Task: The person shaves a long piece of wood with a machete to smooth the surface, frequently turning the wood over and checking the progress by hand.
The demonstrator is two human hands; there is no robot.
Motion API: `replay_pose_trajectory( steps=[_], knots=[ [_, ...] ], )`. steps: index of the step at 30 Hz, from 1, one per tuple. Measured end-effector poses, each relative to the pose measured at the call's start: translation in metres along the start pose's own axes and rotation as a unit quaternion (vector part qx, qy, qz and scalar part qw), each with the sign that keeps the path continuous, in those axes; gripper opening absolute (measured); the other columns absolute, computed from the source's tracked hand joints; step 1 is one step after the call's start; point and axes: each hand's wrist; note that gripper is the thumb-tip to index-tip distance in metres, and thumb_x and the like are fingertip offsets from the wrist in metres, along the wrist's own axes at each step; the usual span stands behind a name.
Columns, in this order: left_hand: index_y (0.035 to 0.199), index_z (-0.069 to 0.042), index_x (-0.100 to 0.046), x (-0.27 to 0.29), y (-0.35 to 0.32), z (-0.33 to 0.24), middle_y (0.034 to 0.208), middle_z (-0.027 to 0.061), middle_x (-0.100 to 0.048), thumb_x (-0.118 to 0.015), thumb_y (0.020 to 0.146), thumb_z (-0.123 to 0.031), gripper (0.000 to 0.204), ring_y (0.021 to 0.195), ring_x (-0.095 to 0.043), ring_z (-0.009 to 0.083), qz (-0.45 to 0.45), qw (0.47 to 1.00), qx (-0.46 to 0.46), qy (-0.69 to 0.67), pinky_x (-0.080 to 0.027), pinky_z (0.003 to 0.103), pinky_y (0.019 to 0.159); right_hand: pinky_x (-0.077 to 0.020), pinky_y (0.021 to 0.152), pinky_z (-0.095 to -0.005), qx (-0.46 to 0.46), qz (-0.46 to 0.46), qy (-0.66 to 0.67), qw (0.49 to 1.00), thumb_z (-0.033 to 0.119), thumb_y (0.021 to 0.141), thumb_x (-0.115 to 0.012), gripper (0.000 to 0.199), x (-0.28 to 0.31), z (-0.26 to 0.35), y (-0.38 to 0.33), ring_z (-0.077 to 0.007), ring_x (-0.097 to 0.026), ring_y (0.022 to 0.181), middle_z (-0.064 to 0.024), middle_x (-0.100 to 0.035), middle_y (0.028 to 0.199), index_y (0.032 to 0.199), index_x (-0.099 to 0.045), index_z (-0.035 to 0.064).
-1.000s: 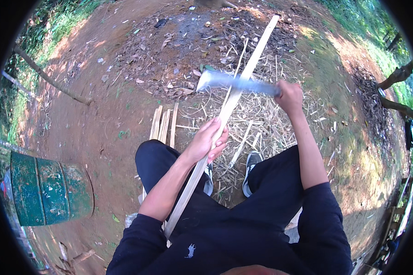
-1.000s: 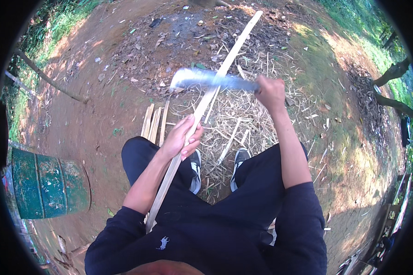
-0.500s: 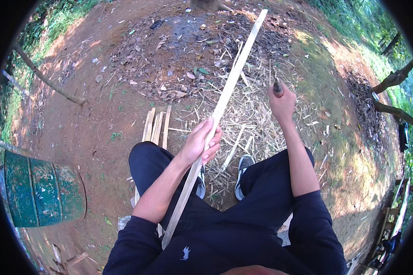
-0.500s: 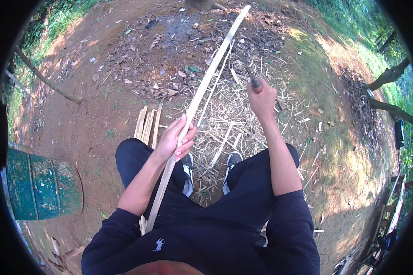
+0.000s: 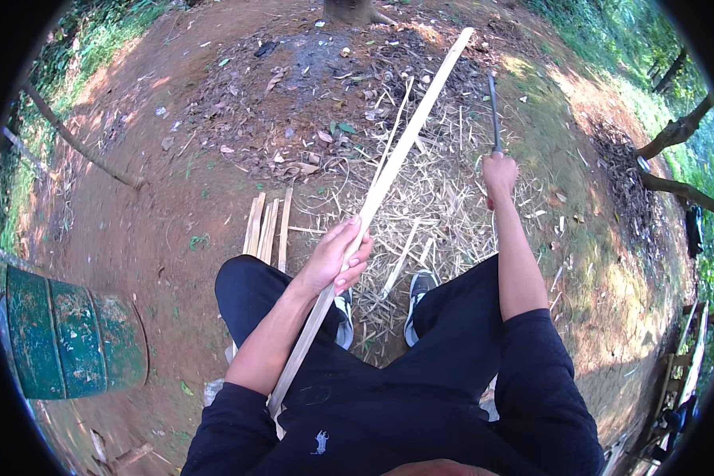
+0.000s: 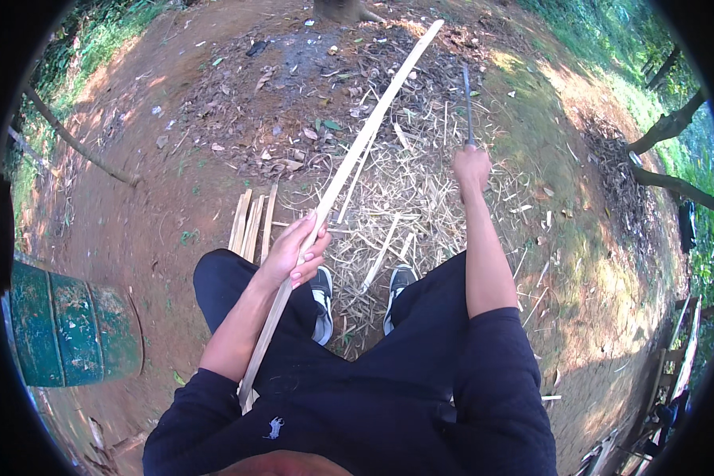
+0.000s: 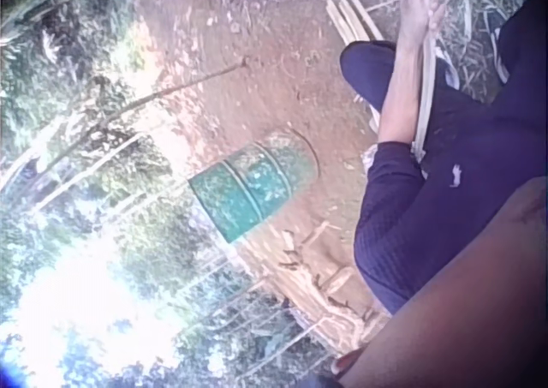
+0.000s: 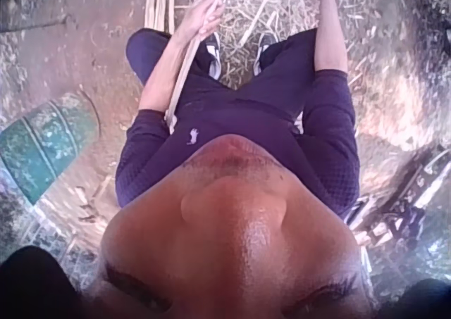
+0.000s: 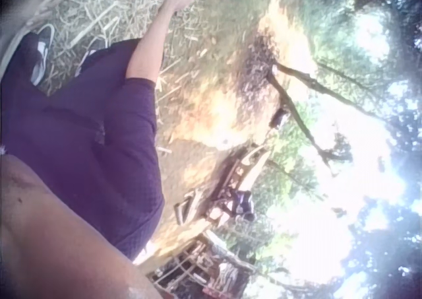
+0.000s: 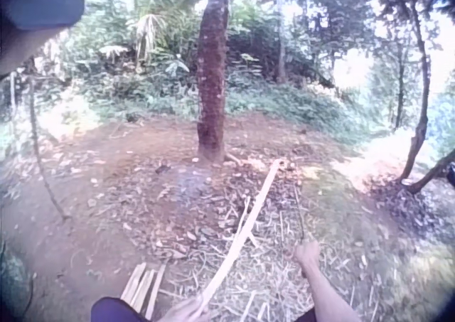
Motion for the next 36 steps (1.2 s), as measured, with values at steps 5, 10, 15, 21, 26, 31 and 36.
replay_pose_trajectory(
  steps=[5, 10, 15, 21, 26, 31, 36],
  knots=[
    [0.098, -0.007, -0.042, 0.006, 0.000, 0.006, 0.064, -0.0009, -0.040, -0.040, 0.106, -0.022, 0.017, 0.034, -0.037, 0.0048, 0.083, 0.990, -0.033, -0.113, -0.035, 0.020, 0.027, -0.0496, 0.071, -0.0465, 0.089, -0.017, 0.117, 0.989, 0.023, 0.086, -0.060, 0.030, 0.015, 0.028, -0.045, -0.0348, -0.066, 0.070, -0.0202, -0.066, 0.069, 0.071, -0.062, -0.0036],
    [0.092, -0.011, -0.039, 0.007, 0.013, 0.011, 0.058, -0.0042, -0.038, -0.050, 0.096, 0.000, 0.016, 0.036, -0.040, 0.0052, 0.135, 0.972, 0.009, -0.190, -0.034, 0.020, 0.030, -0.0458, 0.050, -0.0341, 0.372, 0.045, 0.195, 0.907, 0.012, 0.079, -0.067, 0.016, 0.035, 0.051, -0.107, -0.0232, -0.058, 0.048, -0.0108, -0.063, 0.061, 0.073, -0.057, 0.0019],
    [0.093, -0.012, -0.038, 0.004, 0.008, 0.009, 0.056, -0.0053, -0.036, -0.049, 0.092, 0.003, 0.019, 0.036, -0.038, 0.0049, 0.060, 0.988, 0.038, -0.137, -0.031, 0.021, 0.031, -0.0441, 0.045, -0.0409, 0.596, 0.097, 0.071, 0.794, 0.006, 0.066, -0.066, 0.014, 0.026, 0.063, -0.154, -0.0256, -0.058, 0.047, -0.0078, -0.055, 0.055, 0.069, -0.052, 0.0078],
    [0.075, -0.008, -0.047, 0.022, 0.005, 0.007, 0.052, -0.0035, -0.039, -0.057, 0.092, -0.006, 0.020, 0.037, -0.036, 0.0050, 0.024, 0.997, 0.023, 0.064, -0.030, 0.020, 0.036, -0.0418, 0.046, -0.0416, 0.614, 0.129, 0.056, 0.777, 0.008, 0.061, -0.066, 0.017, 0.023, 0.063, -0.171, -0.0268, -0.056, 0.047, -0.0060, -0.052, 0.053, 0.069, -0.051, 0.0102],
    [0.084, -0.008, -0.048, 0.017, 0.001, 0.004, 0.054, -0.0046, -0.036, -0.056, 0.091, -0.004, 0.012, 0.039, -0.036, 0.0048, 0.021, 0.990, 0.006, 0.139, -0.030, 0.021, 0.039, -0.0430, 0.046, -0.0419, 0.651, 0.070, 0.054, 0.754, 0.012, 0.068, -0.069, 0.018, 0.011, 0.056, -0.158, -0.0262, -0.058, 0.046, -0.0045, -0.054, 0.054, 0.074, -0.052, 0.0109],
    [0.068, -0.012, -0.039, 0.020, 0.005, -0.017, 0.053, -0.0051, -0.033, -0.053, 0.089, -0.006, 0.026, 0.039, -0.033, 0.0037, 0.021, 0.989, 0.017, 0.144, -0.028, 0.020, 0.042, -0.0423, 0.047, -0.0404, 0.616, -0.018, 0.056, 0.786, 0.014, 0.069, -0.072, 0.023, 0.003, 0.051, -0.135, -0.0264, -0.057, 0.046, -0.0053, -0.054, 0.053, 0.068, -0.049, 0.0107],
    [0.069, -0.011, -0.040, 0.015, 0.011, -0.022, 0.050, -0.0050, -0.033, -0.050, 0.089, -0.009, 0.022, 0.038, -0.031, 0.0040, 0.004, 0.989, -0.003, 0.151, -0.025, 0.020, 0.042, -0.0427, 0.050, -0.0387, 0.605, -0.023, 0.062, 0.794, 0.012, 0.067, -0.072, 0.021, 0.004, 0.056, -0.133, -0.0253, -0.058, 0.048, -0.0053, -0.056, 0.056, 0.070, -0.052, 0.0110]
  ],
)
Point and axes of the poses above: each hand's wrist, its own y-axis towards the middle knuckle, its own x-axis out of the back of the hand, z = x × y
